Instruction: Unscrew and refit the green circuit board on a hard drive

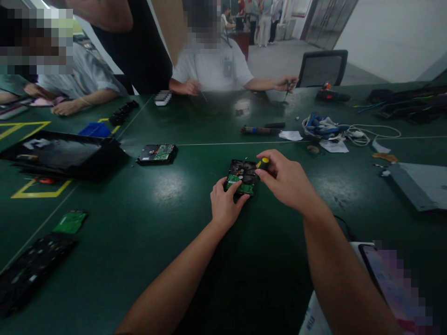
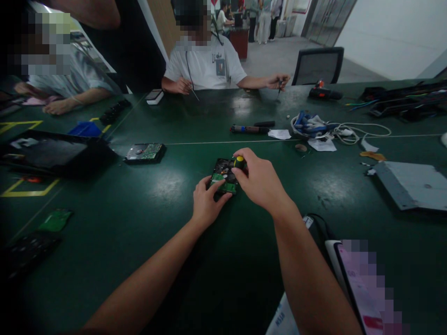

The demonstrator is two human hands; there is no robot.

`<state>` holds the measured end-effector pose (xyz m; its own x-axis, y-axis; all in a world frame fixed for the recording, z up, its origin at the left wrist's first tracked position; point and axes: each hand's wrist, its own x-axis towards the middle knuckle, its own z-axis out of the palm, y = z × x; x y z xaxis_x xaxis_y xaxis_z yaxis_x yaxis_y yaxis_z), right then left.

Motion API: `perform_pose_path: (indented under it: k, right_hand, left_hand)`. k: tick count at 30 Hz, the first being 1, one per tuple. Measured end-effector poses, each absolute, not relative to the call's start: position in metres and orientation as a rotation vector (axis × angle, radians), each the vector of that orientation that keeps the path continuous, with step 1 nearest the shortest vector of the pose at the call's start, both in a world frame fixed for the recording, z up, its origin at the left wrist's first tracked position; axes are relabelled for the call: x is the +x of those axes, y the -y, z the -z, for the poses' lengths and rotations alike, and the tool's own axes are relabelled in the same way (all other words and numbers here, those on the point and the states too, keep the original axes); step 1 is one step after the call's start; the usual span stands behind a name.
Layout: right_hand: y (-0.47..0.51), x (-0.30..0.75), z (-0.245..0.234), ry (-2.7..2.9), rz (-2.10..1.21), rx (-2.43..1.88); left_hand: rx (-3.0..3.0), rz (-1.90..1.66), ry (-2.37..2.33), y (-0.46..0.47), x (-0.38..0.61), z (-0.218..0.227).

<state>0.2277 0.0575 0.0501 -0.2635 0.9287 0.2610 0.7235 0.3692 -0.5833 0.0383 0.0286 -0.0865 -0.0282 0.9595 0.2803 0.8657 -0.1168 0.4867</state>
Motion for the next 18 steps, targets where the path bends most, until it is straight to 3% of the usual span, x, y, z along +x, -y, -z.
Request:
perform_pose_path:
  k: [18]
  right_hand:
    - [-0.0602, 0.2267, -0.0483, 2.022, -0.358, -1.510]
  left_hand:
    - [2.070, -0.839, -1.957, -0.0295, 0.0375, 0.0870]
